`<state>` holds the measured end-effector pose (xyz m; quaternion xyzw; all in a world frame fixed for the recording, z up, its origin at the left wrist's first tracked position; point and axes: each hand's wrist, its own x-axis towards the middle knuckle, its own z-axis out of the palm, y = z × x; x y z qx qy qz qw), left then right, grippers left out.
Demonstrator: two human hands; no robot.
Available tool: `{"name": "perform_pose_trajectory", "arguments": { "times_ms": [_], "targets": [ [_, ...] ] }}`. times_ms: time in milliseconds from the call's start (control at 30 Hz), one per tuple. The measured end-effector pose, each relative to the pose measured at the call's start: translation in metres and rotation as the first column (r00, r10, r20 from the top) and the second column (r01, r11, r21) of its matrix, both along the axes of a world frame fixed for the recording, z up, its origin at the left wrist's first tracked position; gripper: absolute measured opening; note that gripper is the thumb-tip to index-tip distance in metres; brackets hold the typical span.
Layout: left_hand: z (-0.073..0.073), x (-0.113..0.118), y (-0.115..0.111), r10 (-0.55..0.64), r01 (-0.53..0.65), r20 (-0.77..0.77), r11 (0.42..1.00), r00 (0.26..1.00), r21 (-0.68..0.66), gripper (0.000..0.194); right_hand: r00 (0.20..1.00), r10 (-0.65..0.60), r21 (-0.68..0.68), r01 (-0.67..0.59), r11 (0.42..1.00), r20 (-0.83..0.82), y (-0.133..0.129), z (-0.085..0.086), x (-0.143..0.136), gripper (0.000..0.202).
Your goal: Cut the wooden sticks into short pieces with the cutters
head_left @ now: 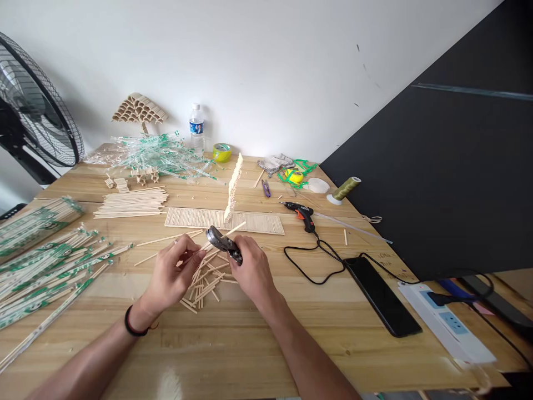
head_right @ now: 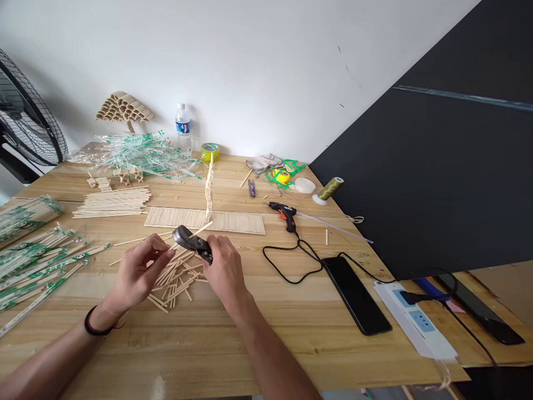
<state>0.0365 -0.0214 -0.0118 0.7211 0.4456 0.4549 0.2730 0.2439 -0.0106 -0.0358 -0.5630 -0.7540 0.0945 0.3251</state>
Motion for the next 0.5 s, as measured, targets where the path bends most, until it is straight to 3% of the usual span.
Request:
{"name": "perform_pose_trajectory", "arguments": {
  "times_ms": [267,500],
  "targets": [
    [0.007,-0.009,0.017,-0.017,0.011,-0.139,0.999,0.990,-0.044,0.024,0.992,-0.075,-0.131,0.088,0.987,0.105,-0.002,0.012,0.006,0.013],
    [-0.013,-0.029,0.042,0.113,-0.128,-0.342,0.992,0.933,-0.021,0.018,0.995,-0.064,-0.185,0.079,0.980,0.082,-0.004,0.018,0.006,0.013]
  ]
}}
